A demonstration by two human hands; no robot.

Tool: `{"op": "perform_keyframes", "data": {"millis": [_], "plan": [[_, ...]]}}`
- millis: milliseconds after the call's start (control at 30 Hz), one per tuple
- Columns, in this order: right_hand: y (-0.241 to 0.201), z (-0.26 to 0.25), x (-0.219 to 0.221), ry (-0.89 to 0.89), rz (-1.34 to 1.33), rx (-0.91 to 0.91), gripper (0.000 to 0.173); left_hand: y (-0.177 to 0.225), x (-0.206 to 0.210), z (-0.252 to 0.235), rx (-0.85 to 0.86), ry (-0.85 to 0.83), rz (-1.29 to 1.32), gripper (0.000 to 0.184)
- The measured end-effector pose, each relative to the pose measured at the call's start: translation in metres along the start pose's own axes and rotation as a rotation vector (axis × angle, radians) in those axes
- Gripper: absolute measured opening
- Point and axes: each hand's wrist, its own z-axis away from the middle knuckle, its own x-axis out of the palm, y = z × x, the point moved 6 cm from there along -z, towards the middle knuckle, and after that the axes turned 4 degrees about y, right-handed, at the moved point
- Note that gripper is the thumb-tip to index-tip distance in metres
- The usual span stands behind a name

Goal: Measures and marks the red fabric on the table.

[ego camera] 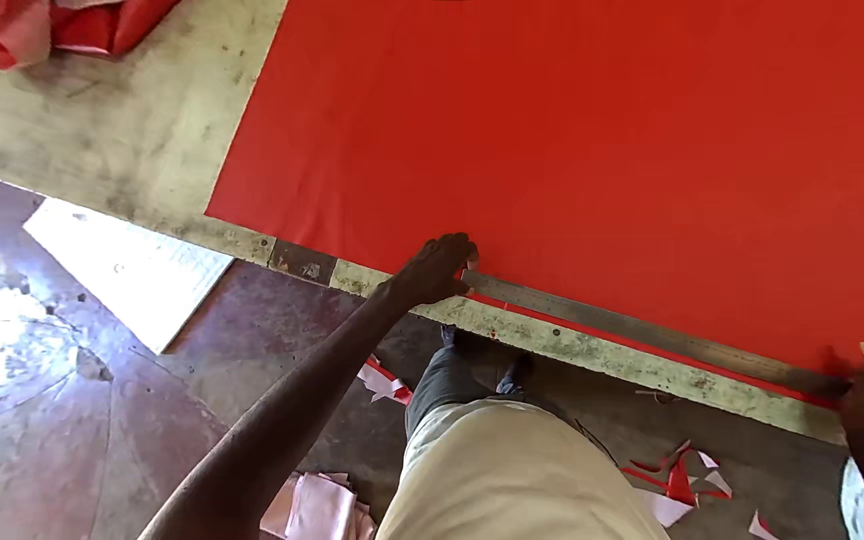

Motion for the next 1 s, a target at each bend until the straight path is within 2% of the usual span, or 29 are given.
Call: {"op": "perform_keyframes", "data": {"millis": [133, 233, 367, 533, 767, 1000], "plan": [[-0.056, 0.018, 0.023, 0.023, -0.025, -0.08, 0.058, 0.0, 0.002, 0.004, 0.041, 0.012, 0.069, 0.031], [-0.078, 0.024, 0.038, 0.062, 0.012, -0.056, 0.055, -0.002, 0.001, 0.003, 0.069, 0.012, 0.139, 0.027], [-0.07, 0.022, 0.036, 0.054, 0.05, 0.047, 0.055, -0.001, 0.0, 0.003, 0.119, 0.03, 0.261, 0.02], [-0.063, 0.022, 0.031, 0.043, 0.088, 0.072, 0.056, 0.004, 0.009, -0.005, 0.182, 0.013, 0.212, 0.017], [-0.054, 0.018, 0.034, -0.011, 0.04, 0.075, 0.056, -0.006, 0.015, -0.009, 0.075, 0.049, 0.418, 0.014], [-0.055, 0.006, 0.029, -0.147, -0.004, 0.08, 0.058, -0.004, 0.014, -0.006, 0.046, 0.035, 0.484, 0.018]]}}
